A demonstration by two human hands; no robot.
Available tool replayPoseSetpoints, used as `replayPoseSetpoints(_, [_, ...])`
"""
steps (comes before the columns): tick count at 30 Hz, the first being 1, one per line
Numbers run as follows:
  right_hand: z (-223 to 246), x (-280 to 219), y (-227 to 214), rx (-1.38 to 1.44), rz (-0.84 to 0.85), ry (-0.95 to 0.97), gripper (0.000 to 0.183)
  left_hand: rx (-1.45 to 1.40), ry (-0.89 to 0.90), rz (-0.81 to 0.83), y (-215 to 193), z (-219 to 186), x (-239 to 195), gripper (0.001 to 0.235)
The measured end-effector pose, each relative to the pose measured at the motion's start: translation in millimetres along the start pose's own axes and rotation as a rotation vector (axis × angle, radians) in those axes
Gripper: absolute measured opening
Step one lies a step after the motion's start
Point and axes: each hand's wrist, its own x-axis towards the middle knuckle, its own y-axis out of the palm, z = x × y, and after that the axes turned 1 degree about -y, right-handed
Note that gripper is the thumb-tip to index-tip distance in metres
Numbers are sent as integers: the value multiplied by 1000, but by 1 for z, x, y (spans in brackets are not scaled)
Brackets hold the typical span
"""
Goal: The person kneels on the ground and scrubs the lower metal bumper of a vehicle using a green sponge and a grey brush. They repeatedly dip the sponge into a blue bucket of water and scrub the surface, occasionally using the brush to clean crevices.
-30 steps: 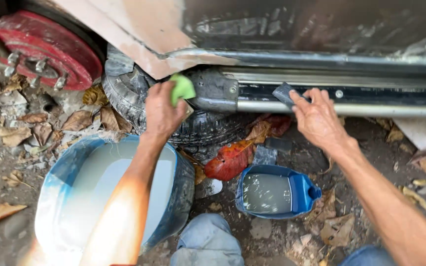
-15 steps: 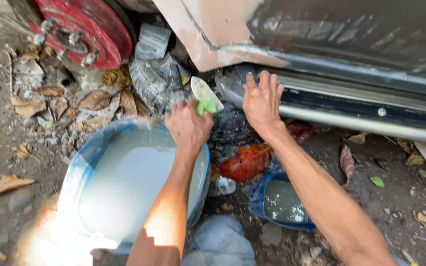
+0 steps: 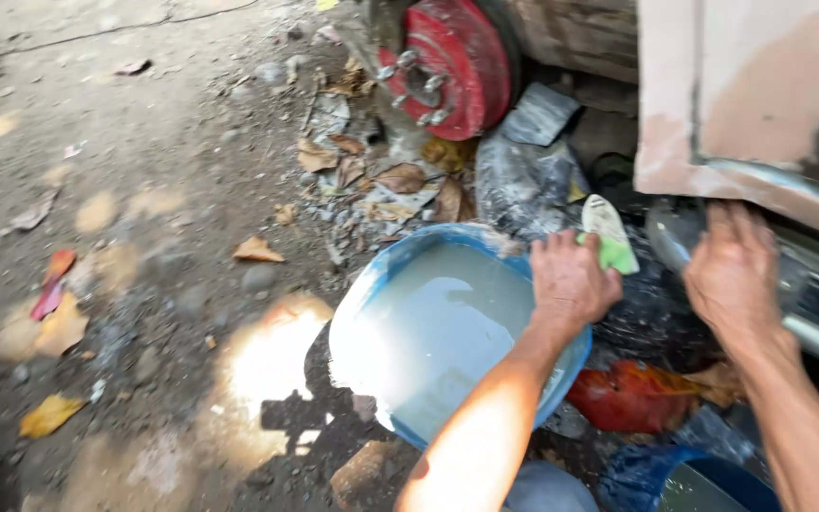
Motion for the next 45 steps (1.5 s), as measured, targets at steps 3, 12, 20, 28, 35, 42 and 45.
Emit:
replayPoseSetpoints(3, [7,-16,-16,-14,128,13,48,-25,1,88,-3,-3,-3,44])
replayPoseSetpoints(12, [-4,9,33,-59,341,163,104,-34,20,19,-4,3,-2,42])
replayPoseSetpoints(20, [18,-4,11,10,400,208,117,92,56,39,24,12,1,42])
replayPoseSetpoints(28, [15,-20,-4,31,353,171,77,61,65,42,19,16,2,40])
replayPoseSetpoints(35, [6,3,33,-25,175,214,76,58,43,46,22,17,3,41])
replayPoseSetpoints(42, [-12,16,52,35,312,237,72,65,37,58,23,18,3,39])
replayPoseSetpoints(45, [-43,-4,49,1,191,59,41,70,57,41,23,20,0,39])
